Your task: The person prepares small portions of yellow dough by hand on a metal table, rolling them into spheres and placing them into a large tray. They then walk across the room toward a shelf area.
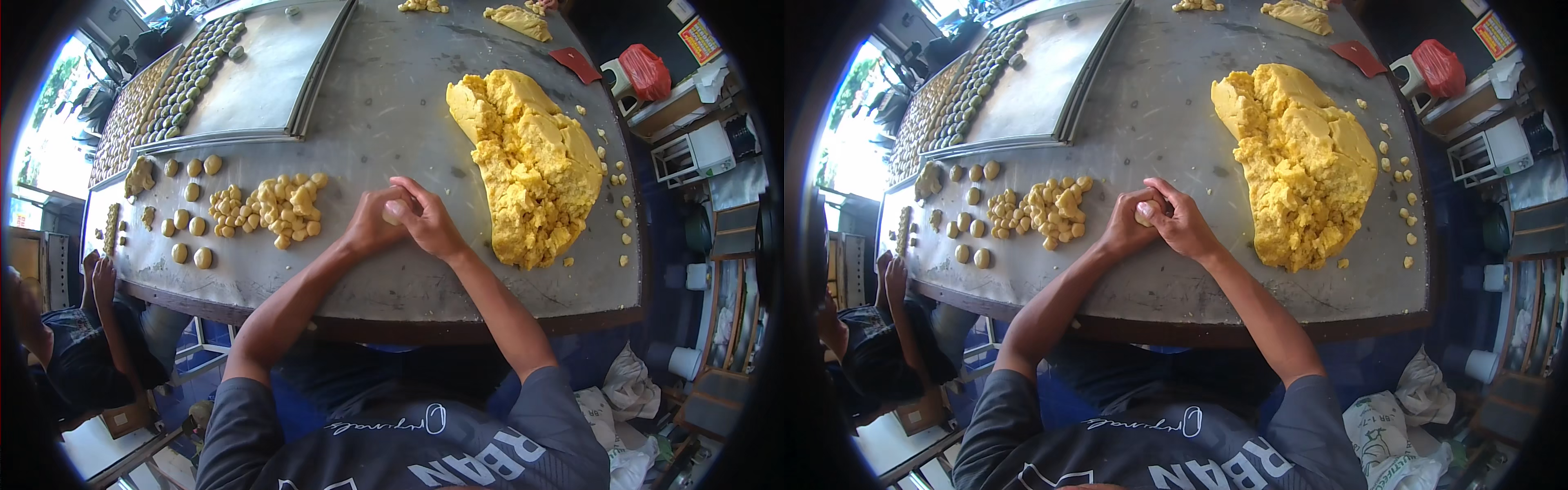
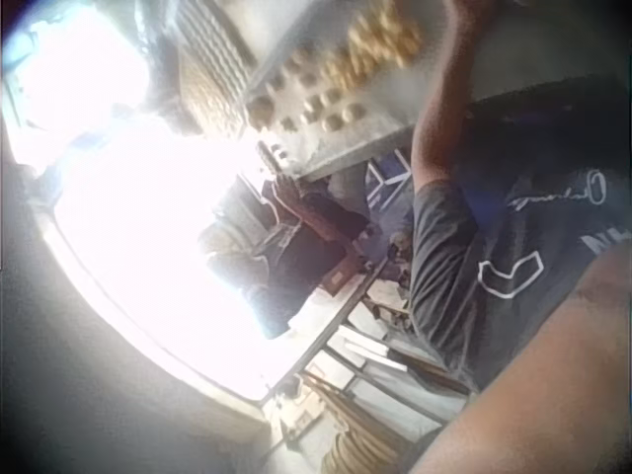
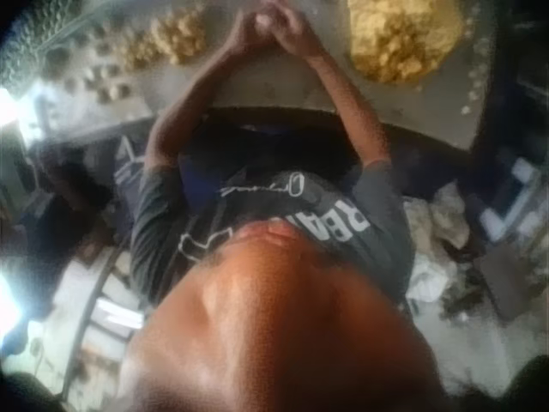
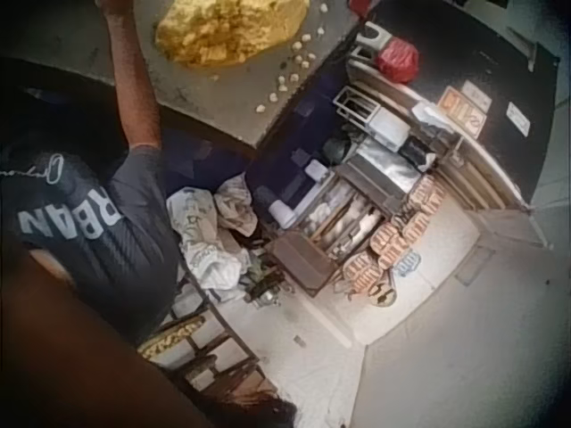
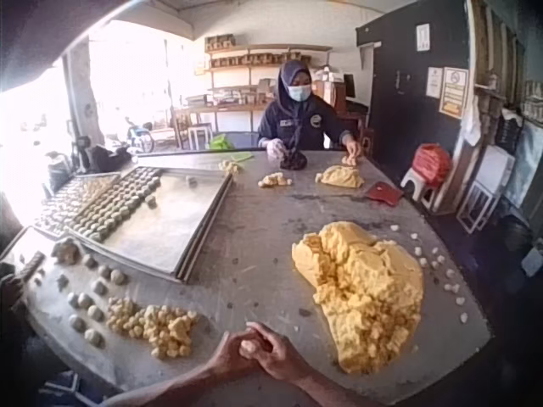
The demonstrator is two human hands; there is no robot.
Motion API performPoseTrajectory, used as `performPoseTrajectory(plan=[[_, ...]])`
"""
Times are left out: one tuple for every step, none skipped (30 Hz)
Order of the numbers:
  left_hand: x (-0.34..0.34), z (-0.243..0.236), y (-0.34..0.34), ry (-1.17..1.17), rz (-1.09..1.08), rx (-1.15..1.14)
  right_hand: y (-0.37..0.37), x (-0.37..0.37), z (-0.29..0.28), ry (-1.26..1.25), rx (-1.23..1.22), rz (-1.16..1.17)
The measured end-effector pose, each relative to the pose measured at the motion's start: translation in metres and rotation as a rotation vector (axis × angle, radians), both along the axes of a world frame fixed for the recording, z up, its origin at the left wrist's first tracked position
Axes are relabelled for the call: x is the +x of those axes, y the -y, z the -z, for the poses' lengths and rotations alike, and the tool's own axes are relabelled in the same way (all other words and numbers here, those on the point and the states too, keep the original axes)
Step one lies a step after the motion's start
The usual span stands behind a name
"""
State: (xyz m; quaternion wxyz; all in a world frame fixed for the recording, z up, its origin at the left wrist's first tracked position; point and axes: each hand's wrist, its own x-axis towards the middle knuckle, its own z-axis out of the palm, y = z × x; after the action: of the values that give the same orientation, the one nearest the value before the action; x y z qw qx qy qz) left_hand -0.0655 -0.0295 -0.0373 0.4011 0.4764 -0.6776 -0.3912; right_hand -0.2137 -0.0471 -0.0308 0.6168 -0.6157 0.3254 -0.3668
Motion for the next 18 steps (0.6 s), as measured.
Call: performPoseTrajectory(plan=[[-0.001,-0.002,0.000,0.000,-0.005,0.003,-0.001,-0.001,-0.003,-0.027,-0.026,0.015],[-0.003,-0.005,0.000,-0.001,-0.010,0.006,0.000,-0.004,-0.001,0.006,0.030,-0.002],[-0.004,-0.007,0.001,-0.001,-0.015,0.009,0.003,-0.007,0.003,0.039,0.086,-0.019],[-0.002,-0.005,0.001,-0.013,-0.013,0.019,0.004,-0.007,0.002,0.075,0.139,-0.045],[-0.001,0.000,0.002,-0.026,-0.012,0.030,0.005,-0.006,0.000,0.047,0.096,-0.047],[0.001,0.003,0.003,-0.039,-0.011,0.040,0.004,-0.004,-0.002,0.020,0.054,-0.049],[0.000,0.003,0.004,-0.054,-0.004,0.023,0.004,-0.005,-0.004,-0.011,0.014,-0.047],[0.000,0.003,0.004,-0.069,0.003,0.005,0.004,-0.007,-0.003,0.005,0.024,-0.061],[0.000,0.003,0.004,-0.084,0.009,-0.012,0.005,-0.009,-0.001,0.020,0.035,-0.075],[-0.001,0.004,0.004,-0.082,-0.002,0.010,0.006,-0.009,-0.002,0.038,0.043,-0.091],[-0.001,0.004,0.004,-0.080,-0.013,0.032,0.005,-0.007,-0.003,0.008,0.019,-0.068],[-0.001,0.005,0.004,-0.077,-0.024,0.055,0.003,-0.004,-0.004,-0.022,-0.006,-0.045],[-0.001,0.004,0.004,-0.078,-0.014,0.038,0.002,-0.003,-0.006,-0.054,-0.029,-0.020],[-0.002,0.003,0.004,-0.078,-0.005,0.022,0.003,-0.004,-0.002,0.001,0.006,-0.028],[-0.002,0.003,0.004,-0.079,0.005,0.005,0.004,-0.006,0.006,0.056,0.042,-0.036],[-0.002,0.000,0.003,-0.058,-0.002,0.008,0.005,-0.006,0.007,0.113,0.075,-0.043],[-0.003,-0.003,0.002,-0.037,-0.008,0.010,0.005,-0.005,0.007,0.062,0.050,-0.027],[-0.004,-0.005,0.001,-0.016,-0.015,0.013,0.005,-0.004,0.007,0.012,0.024,-0.010]])
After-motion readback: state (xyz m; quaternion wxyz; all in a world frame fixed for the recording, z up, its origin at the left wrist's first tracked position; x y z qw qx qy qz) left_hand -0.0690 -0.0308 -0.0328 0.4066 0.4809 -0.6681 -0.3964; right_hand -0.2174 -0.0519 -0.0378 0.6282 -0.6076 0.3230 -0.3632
